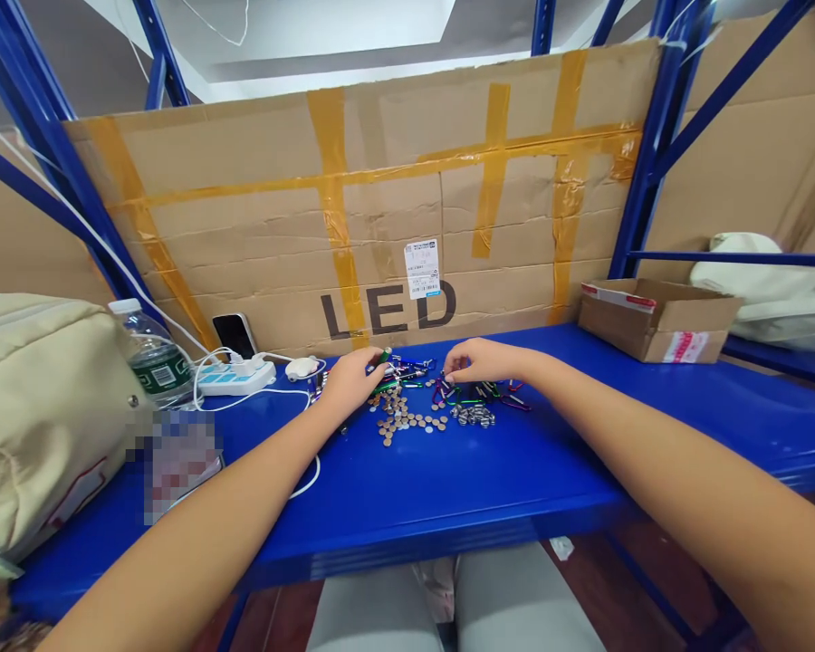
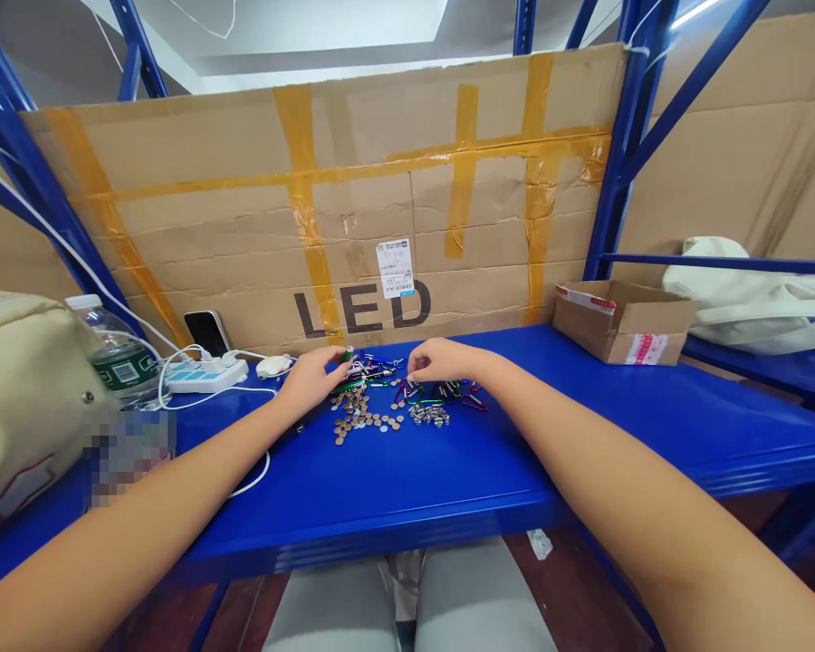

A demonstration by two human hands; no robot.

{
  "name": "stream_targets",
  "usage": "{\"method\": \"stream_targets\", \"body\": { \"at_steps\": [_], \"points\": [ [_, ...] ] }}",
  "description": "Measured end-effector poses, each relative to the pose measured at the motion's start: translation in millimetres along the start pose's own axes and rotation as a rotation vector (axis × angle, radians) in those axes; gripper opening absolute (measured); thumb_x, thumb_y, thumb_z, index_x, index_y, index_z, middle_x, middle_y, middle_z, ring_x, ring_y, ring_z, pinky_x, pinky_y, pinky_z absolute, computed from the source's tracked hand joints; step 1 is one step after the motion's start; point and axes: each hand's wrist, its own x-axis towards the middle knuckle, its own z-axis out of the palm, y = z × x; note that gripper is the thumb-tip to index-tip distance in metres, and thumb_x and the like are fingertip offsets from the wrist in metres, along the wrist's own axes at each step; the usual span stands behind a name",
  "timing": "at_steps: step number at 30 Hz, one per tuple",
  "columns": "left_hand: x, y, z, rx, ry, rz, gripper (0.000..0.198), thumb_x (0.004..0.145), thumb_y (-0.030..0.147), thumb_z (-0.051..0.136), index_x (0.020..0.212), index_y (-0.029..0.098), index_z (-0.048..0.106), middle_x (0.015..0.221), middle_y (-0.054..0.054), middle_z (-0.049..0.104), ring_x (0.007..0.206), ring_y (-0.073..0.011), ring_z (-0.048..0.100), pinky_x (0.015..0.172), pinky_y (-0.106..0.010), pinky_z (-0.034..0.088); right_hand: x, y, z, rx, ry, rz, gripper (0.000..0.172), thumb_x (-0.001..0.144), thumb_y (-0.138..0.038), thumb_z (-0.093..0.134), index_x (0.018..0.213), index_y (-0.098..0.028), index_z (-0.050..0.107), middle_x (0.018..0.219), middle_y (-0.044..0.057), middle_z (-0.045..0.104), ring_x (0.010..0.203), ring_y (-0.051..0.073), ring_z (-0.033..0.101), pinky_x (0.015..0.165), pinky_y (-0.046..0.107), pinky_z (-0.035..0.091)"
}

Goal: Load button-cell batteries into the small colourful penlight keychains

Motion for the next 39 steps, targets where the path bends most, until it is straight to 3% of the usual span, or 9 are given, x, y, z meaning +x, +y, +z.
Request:
{"method": "stream_targets", "body": {
  "at_steps": [3,9,15,19,21,23,29,33,39],
  "points": [
    [-1.4,2.6,-0.7,0.017,-0.023,-0.01,0.024,0.087,0.029,0.053,0.105,0.019,0.066,0.107,-0.006,0.072,0.098,-0.0251,0.066,0.087,-0.037,0.05,-4.3,-2.0,1.9,-0.057,0.052,0.002,0.019,0.082,-0.027,0.057,0.091,-0.018,0.072,0.087,0.006,0.071,0.076,0.018,0.061,0.066,0.029,0.044],
    [-2.5,8.4,2.5,0.025,-0.021,0.038,0.028,0.089,0.03,0.052,0.111,0.02,0.064,0.108,-0.006,0.072,0.098,-0.024,0.066,0.087,-0.036,0.051,4.8,-17.5,19.7,-0.185,0.196,-0.166,0.02,0.084,-0.019,0.057,0.096,-0.019,0.073,0.099,0.01,0.069,0.094,0.024,0.061,0.082,0.036,0.045],
    [-3.2,9.7,1.5,0.002,-0.029,0.089,0.029,0.09,0.031,0.052,0.113,0.02,0.064,0.108,-0.007,0.072,0.098,-0.024,0.066,0.087,-0.036,0.051,11.6,-26.0,33.7,-0.304,0.281,-0.147,0.027,0.085,-0.015,0.052,0.097,-0.023,0.074,0.106,0.011,0.068,0.095,0.027,0.06,0.078,0.039,0.043],
    [-4.2,12.4,1.2,0.003,-0.048,0.118,0.029,0.09,0.031,0.052,0.114,0.021,0.064,0.108,-0.006,0.072,0.099,-0.0235,0.066,0.089,-0.036,0.051,-1.7,-31.0,15.3,-0.149,0.187,-0.158,0.014,0.08,-0.029,0.062,0.082,-0.022,0.075,0.083,0.007,0.07,0.075,0.02,0.06,0.067,0.032,0.044],
    [-5.2,13.8,0.9,0.005,-0.055,0.129,0.029,0.09,0.03,0.052,0.115,0.021,0.065,0.109,-0.006,0.071,0.1,-0.0234,0.066,0.09,-0.036,0.051,-12.2,-31.3,4.0,0.034,0.042,-0.094,0.017,0.079,-0.034,0.064,0.084,-0.023,0.074,0.075,0.003,0.07,0.064,0.016,0.059,0.056,0.028,0.042],
    [-6.1,14.6,0.5,0.003,-0.066,0.14,0.029,0.09,0.03,0.052,0.114,0.021,0.065,0.111,-0.006,0.071,0.101,-0.0231,0.066,0.091,-0.035,0.051,-20.8,-29.9,-2.6,0.107,-0.092,-0.126,0.018,0.076,-0.035,0.066,0.087,-0.023,0.075,0.073,0.001,0.07,0.063,0.015,0.06,0.055,0.026,0.042],
    [-7.8,16.2,-0.6,0.015,-0.108,0.174,0.027,0.09,0.03,0.051,0.111,0.022,0.066,0.111,-0.005,0.071,0.101,-0.023,0.065,0.092,-0.035,0.049,-21.9,-28.7,8.3,0.071,-0.147,-0.108,0.012,0.073,-0.025,0.067,0.08,-0.023,0.076,0.071,-0.001,0.072,0.061,0.014,0.06,0.056,0.025,0.042],
    [-9.0,18.3,-1.6,-0.001,-0.119,0.187,0.026,0.09,0.03,0.051,0.109,0.022,0.066,0.109,-0.005,0.071,0.098,-0.0229,0.066,0.086,-0.034,0.05,-16.3,-31.0,14.9,0.117,-0.024,-0.151,0.01,0.075,-0.022,0.064,0.075,-0.023,0.074,0.079,0.001,0.074,0.069,0.016,0.064,0.062,0.027,0.045],
    [-10.6,19.1,-1.3,-0.046,-0.16,0.225,0.026,0.088,0.028,0.052,0.108,0.021,0.067,0.107,-0.006,0.071,0.096,-0.0225,0.065,0.084,-0.034,0.05,-9.5,-34.9,19.7,0.339,0.446,-0.108,0.019,0.084,-0.034,0.059,0.088,-0.019,0.07,0.08,0.003,0.071,0.07,0.015,0.062,0.064,0.029,0.047]
  ]
}}
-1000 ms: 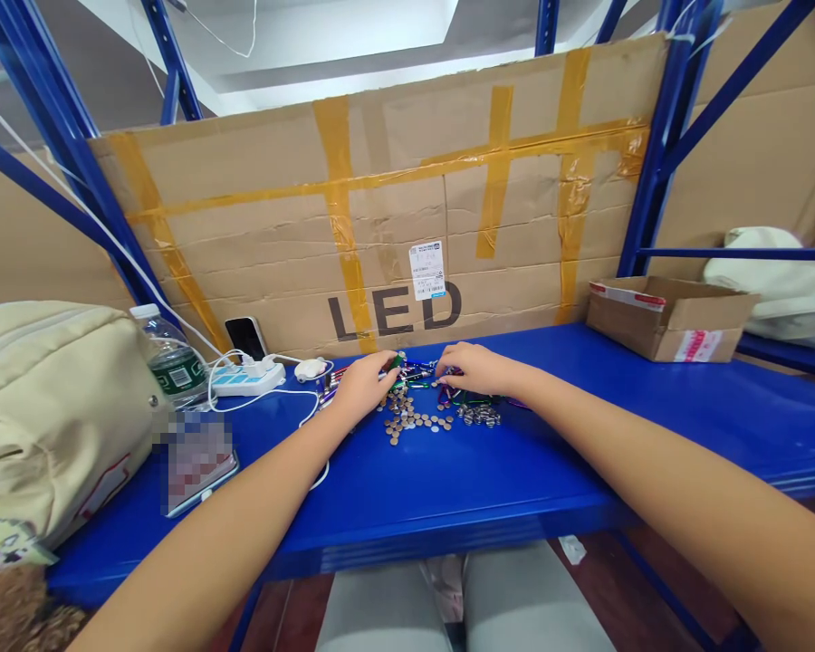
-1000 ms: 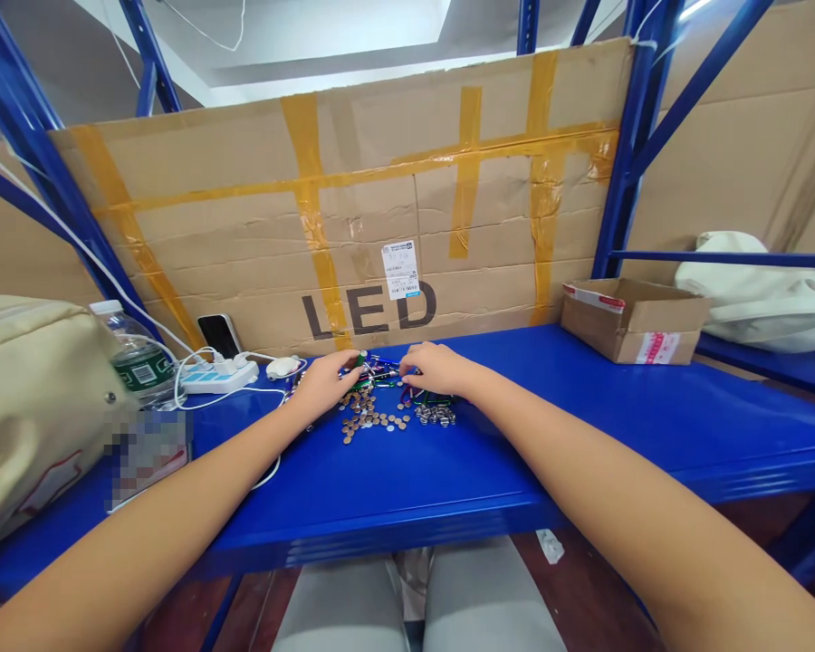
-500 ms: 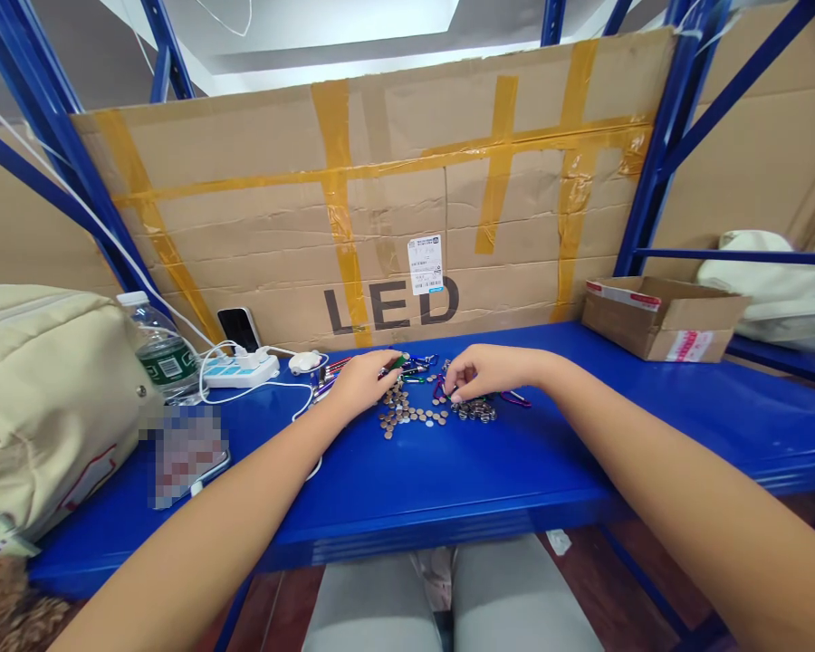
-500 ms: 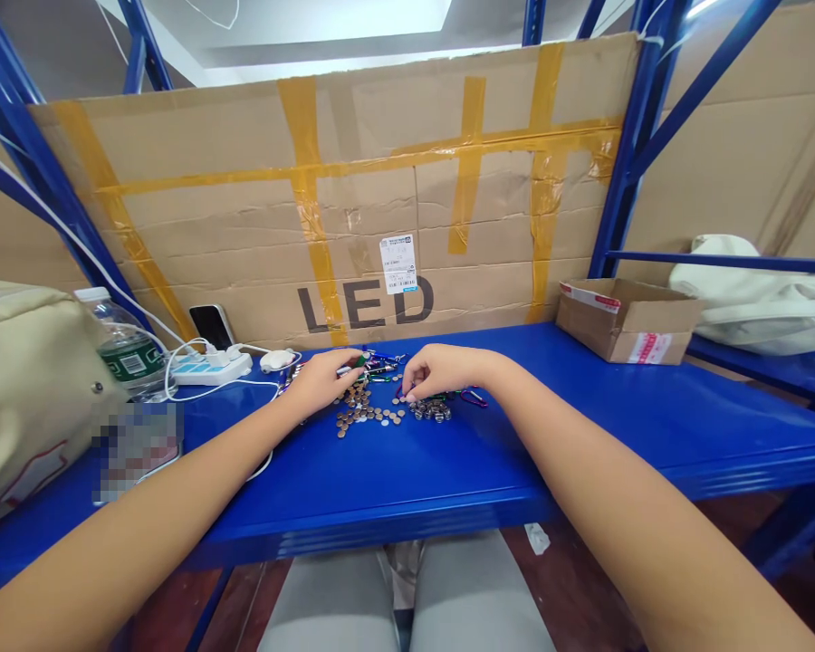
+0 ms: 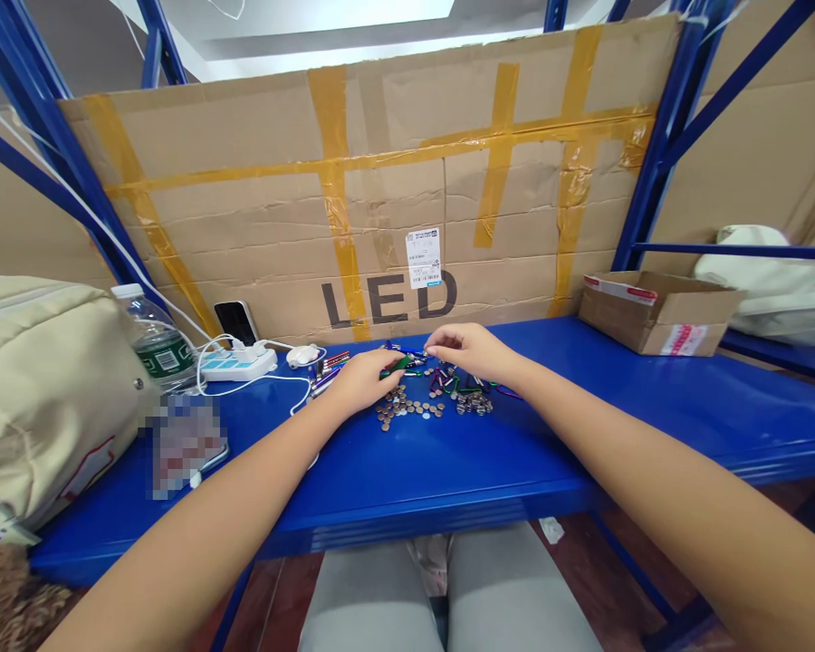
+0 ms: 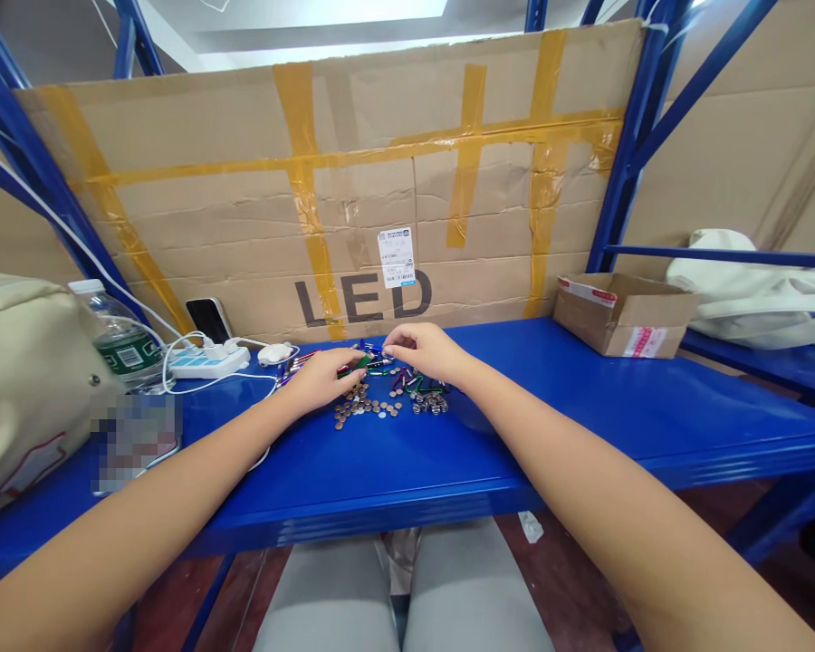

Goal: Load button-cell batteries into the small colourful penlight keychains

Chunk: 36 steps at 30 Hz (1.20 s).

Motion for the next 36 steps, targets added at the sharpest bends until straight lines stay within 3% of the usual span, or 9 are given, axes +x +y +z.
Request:
{"method": "stream_targets", "body": {
  "at_steps": [4,15,19,23,28,31,36],
  "points": [
    [0.4,4.7,0.8,-0.034,0.006,0.033,0.025,0.088,0.027,0.051,0.106,0.021,0.067,0.103,-0.005,0.071,0.093,-0.0214,0.065,0.082,-0.033,0.05,0.2,-3.7,10.1,0.058,0.048,-0.011,0.017,0.084,-0.031,0.059,0.089,-0.019,0.069,0.086,0.003,0.072,0.076,0.015,0.063,0.069,0.03,0.048],
    [0.3,12.7,4.2,-0.135,0.047,0.072,0.027,0.093,0.027,0.048,0.109,0.021,0.068,0.1,-0.006,0.071,0.093,-0.0203,0.063,0.087,-0.034,0.048,-0.1,-7.3,13.4,-0.146,0.055,-0.026,0.012,0.087,-0.024,0.056,0.084,-0.019,0.066,0.082,0.003,0.071,0.074,0.015,0.061,0.067,0.028,0.044],
    [-0.5,16.5,7.0,0.1,0.072,0.079,0.03,0.096,0.028,0.042,0.111,0.018,0.066,0.096,-0.008,0.069,0.09,-0.0202,0.062,0.081,-0.032,0.047,0.1,-10.4,17.6,-0.154,0.077,0.058,0.011,0.085,-0.019,0.054,0.079,-0.018,0.063,0.078,0.003,0.07,0.071,0.015,0.061,0.064,0.027,0.043],
    [-0.5,18.7,9.2,0.451,0.061,0.128,0.036,0.1,0.029,0.034,0.105,0.012,0.065,0.086,-0.012,0.065,0.083,-0.0225,0.06,0.072,-0.035,0.04,2.1,-10.1,23.2,-0.006,0.009,0.237,0.019,0.084,-0.018,0.053,0.067,-0.018,0.061,0.068,0.003,0.068,0.061,0.014,0.061,0.058,0.025,0.045],
    [0.8,14.7,7.6,0.506,0.037,0.225,0.03,0.096,0.013,0.036,0.112,0.012,0.062,0.09,-0.013,0.066,0.087,-0.0231,0.06,0.071,-0.036,0.035,3.6,-3.3,28.2,0.209,-0.011,0.382,0.025,0.085,-0.021,0.055,0.061,-0.018,0.06,0.064,0.005,0.067,0.055,0.012,0.058,0.053,0.024,0.046],
    [2.8,14.4,6.5,0.505,0.058,0.189,0.028,0.098,0.018,0.037,0.11,0.015,0.062,0.092,-0.012,0.067,0.087,-0.0227,0.06,0.07,-0.035,0.033,4.7,-0.5,24.7,0.218,-0.025,0.351,0.022,0.084,-0.023,0.056,0.063,-0.018,0.061,0.067,0.006,0.068,0.055,0.012,0.057,0.053,0.024,0.046],
    [4.2,17.4,5.5,0.458,0.095,0.117,0.033,0.1,0.034,0.037,0.111,0.017,0.063,0.093,-0.009,0.068,0.088,-0.0218,0.062,0.066,-0.032,0.032,3.8,-1.4,13.5,-0.059,0.009,0.189,0.021,0.085,-0.033,0.056,0.07,-0.02,0.058,0.069,0.003,0.068,0.06,0.014,0.059,0.058,0.027,0.044]
  ]
}}
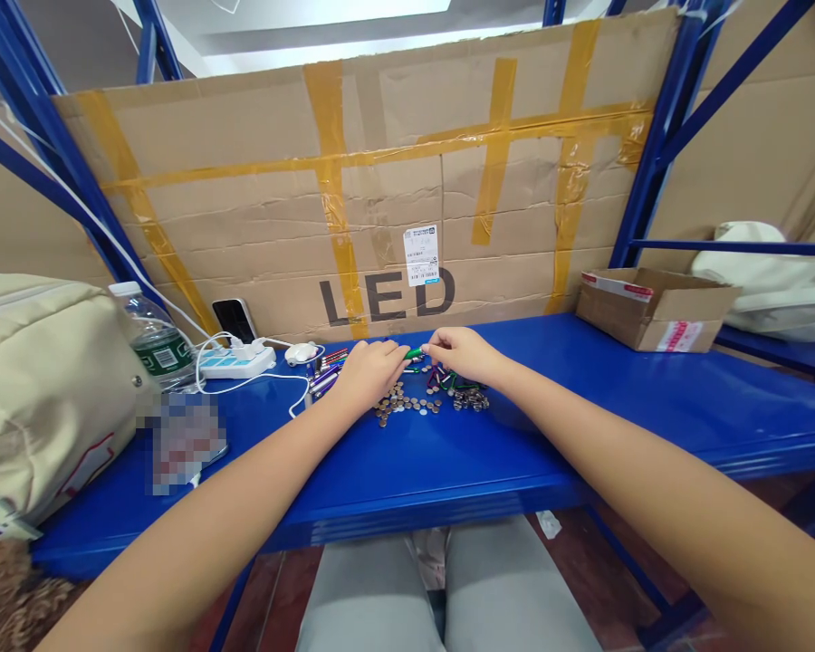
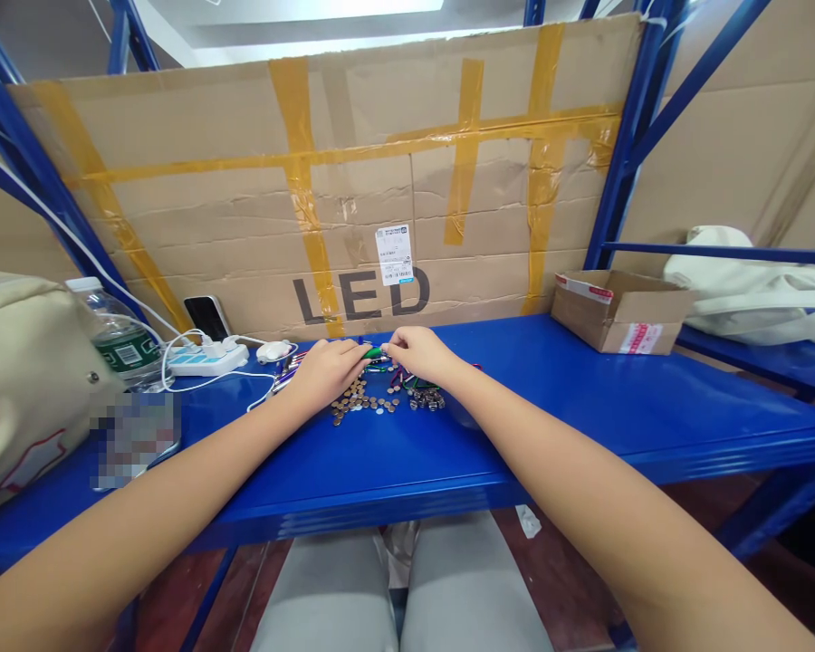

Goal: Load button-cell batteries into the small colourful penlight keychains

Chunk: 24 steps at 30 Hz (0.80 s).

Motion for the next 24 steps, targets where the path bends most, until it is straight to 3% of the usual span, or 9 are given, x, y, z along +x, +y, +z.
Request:
{"method": "stream_targets", "body": {
  "at_steps": [3,9,13,16,18,21,24],
  "points": [
    [-1.8,0.8,-3.3,-0.022,0.007,0.013,0.03,0.099,0.032,0.04,0.108,0.018,0.065,0.095,-0.009,0.069,0.087,-0.0209,0.062,0.065,-0.031,0.03,-3.1,-1.2,-1.2,-0.001,-0.072,-0.019,0.022,0.085,-0.032,0.052,0.067,-0.02,0.054,0.065,0.001,0.062,0.06,0.014,0.057,0.057,0.026,0.041],
    [-4.0,2.9,-8.5,0.08,0.028,0.067,0.03,0.1,0.03,0.039,0.111,0.018,0.065,0.096,-0.008,0.072,0.085,-0.02,0.063,0.063,-0.033,0.028,-4.1,0.7,5.4,0.251,-0.197,0.081,0.02,0.082,-0.024,0.043,0.066,-0.019,0.053,0.058,-0.002,0.051,0.054,0.011,0.048,0.051,0.023,0.036],
    [-1.5,0.6,-6.2,0.023,0.029,0.028,0.029,0.099,0.032,0.042,0.112,0.02,0.065,0.099,-0.006,0.072,0.09,-0.02,0.064,0.065,-0.032,0.031,-0.9,2.6,4.9,0.299,-0.211,0.131,0.025,0.088,-0.032,0.043,0.07,-0.019,0.054,0.061,-0.001,0.053,0.055,0.011,0.05,0.053,0.024,0.038],
    [-0.6,-7.2,-5.0,-0.085,0.046,-0.089,0.028,0.097,0.033,0.045,0.115,0.023,0.065,0.105,-0.005,0.071,0.098,-0.0204,0.065,0.07,-0.031,0.037,1.0,5.2,3.9,0.11,-0.107,0.045,0.038,0.095,-0.042,0.035,0.078,-0.018,0.058,0.074,0.004,0.063,0.068,0.016,0.058,0.066,0.028,0.044],
    [-1.5,-14.3,-5.3,-0.141,0.038,-0.177,0.029,0.096,0.032,0.047,0.117,0.023,0.064,0.109,-0.005,0.071,0.103,-0.0214,0.064,0.075,-0.031,0.042,1.4,7.4,6.2,-0.12,-0.076,-0.07,0.036,0.096,-0.039,0.037,0.087,-0.017,0.063,0.09,0.009,0.067,0.086,0.02,0.06,0.079,0.032,0.044],
    [-3.8,-23.2,-6.4,-0.209,0.016,-0.245,0.029,0.095,0.029,0.048,0.118,0.022,0.065,0.115,-0.005,0.07,0.106,-0.0217,0.063,0.086,-0.033,0.045,1.9,8.1,14.9,-0.429,-0.158,-0.175,0.032,0.093,-0.035,0.045,0.109,-0.018,0.067,0.111,0.013,0.064,0.105,0.027,0.057,0.09,0.039,0.042],
    [-4.8,-27.1,-6.3,-0.22,0.002,-0.245,0.03,0.095,0.03,0.048,0.118,0.022,0.065,0.115,-0.006,0.07,0.108,-0.0221,0.063,0.09,-0.034,0.046,4.1,4.7,21.6,-0.545,-0.204,-0.181,0.036,0.093,-0.039,0.045,0.116,-0.022,0.067,0.119,0.014,0.062,0.11,0.031,0.054,0.088,0.044,0.043]
  ]
}}
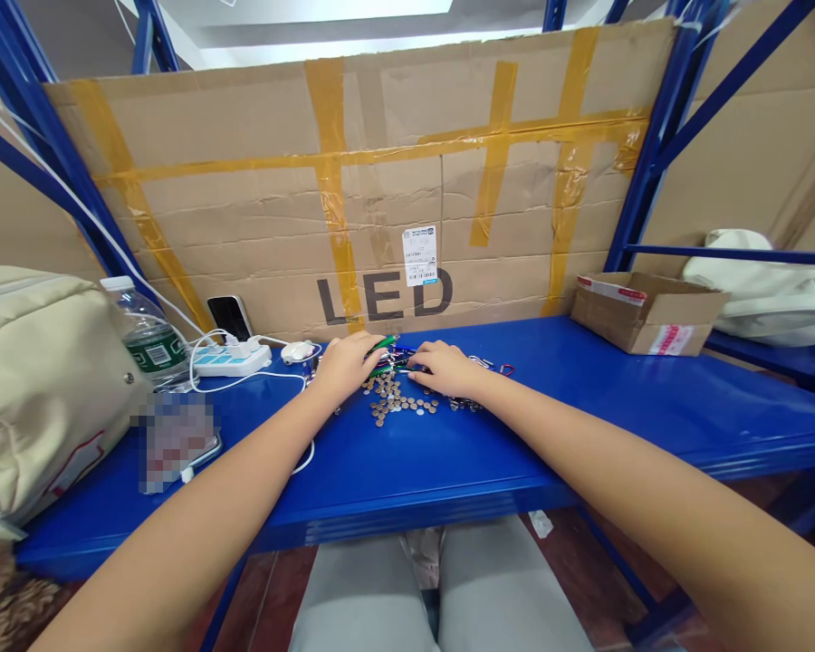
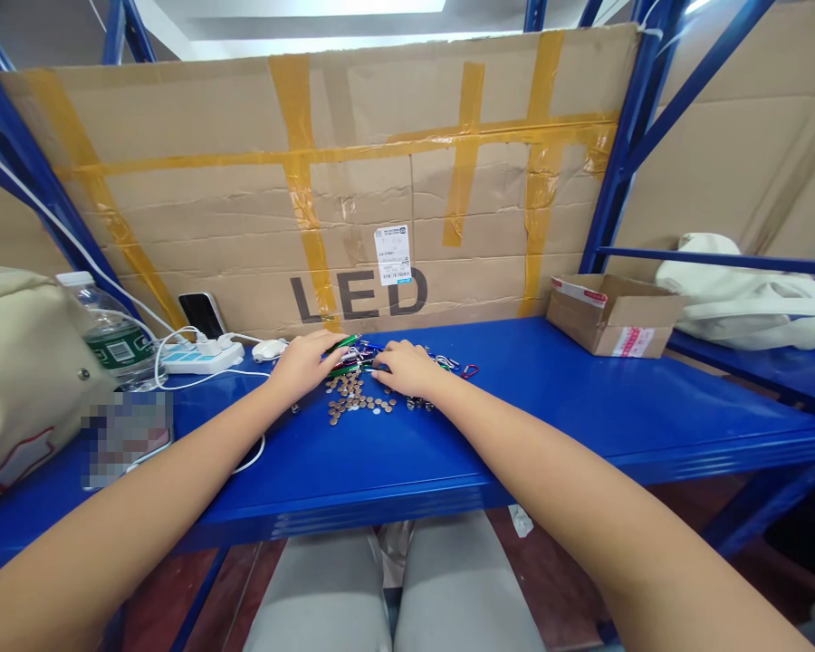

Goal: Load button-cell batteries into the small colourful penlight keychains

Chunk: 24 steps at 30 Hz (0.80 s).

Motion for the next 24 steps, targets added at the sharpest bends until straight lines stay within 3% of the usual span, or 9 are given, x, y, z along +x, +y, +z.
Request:
{"method": "stream_targets", "body": {
  "at_steps": [5,7,11,20,24],
  "points": [
    [0.1,1.0,3.0,0.029,-0.046,0.039,0.031,0.096,0.033,0.047,0.119,0.022,0.064,0.113,-0.006,0.07,0.105,-0.0229,0.063,0.087,-0.036,0.046,-3.9,13.0,-18.3,0.077,0.045,-0.025,0.026,0.089,-0.02,0.048,0.101,-0.017,0.071,0.106,0.01,0.07,0.098,0.022,0.061,0.087,0.032,0.044],
    [-0.8,2.0,4.4,0.036,-0.073,0.063,0.032,0.096,0.034,0.047,0.12,0.023,0.064,0.115,-0.006,0.07,0.106,-0.0226,0.063,0.086,-0.035,0.046,-11.1,25.6,-28.3,0.096,-0.031,0.006,0.026,0.084,-0.011,0.05,0.096,-0.018,0.071,0.101,0.006,0.072,0.094,0.02,0.063,0.082,0.028,0.045],
    [-2.6,5.1,6.2,0.052,-0.106,0.086,0.032,0.096,0.033,0.047,0.12,0.023,0.064,0.118,-0.006,0.068,0.109,-0.0223,0.062,0.087,-0.034,0.046,-22.1,42.5,-36.2,0.109,-0.273,0.047,0.024,0.076,-0.017,0.062,0.098,-0.02,0.071,0.094,0.003,0.071,0.084,0.018,0.063,0.07,0.025,0.045],
    [-2.6,10.8,6.8,0.074,-0.162,0.111,0.031,0.096,0.033,0.045,0.118,0.023,0.063,0.121,-0.006,0.067,0.112,-0.023,0.061,0.09,-0.035,0.046,-21.6,29.3,-36.5,-0.095,-0.3,0.042,0.017,0.081,-0.021,0.058,0.092,-0.019,0.071,0.097,0.008,0.068,0.087,0.02,0.061,0.072,0.026,0.042],
    [-2.7,15.7,7.1,0.034,-0.202,0.036,0.033,0.097,0.03,0.038,0.122,0.018,0.057,0.12,-0.01,0.066,0.105,-0.0262,0.064,0.088,-0.038,0.048,-21.4,28.7,-33.3,-0.199,-0.26,-0.003,0.018,0.082,-0.024,0.056,0.09,-0.018,0.07,0.105,0.011,0.066,0.096,0.025,0.06,0.073,0.029,0.041]
  ]
}}
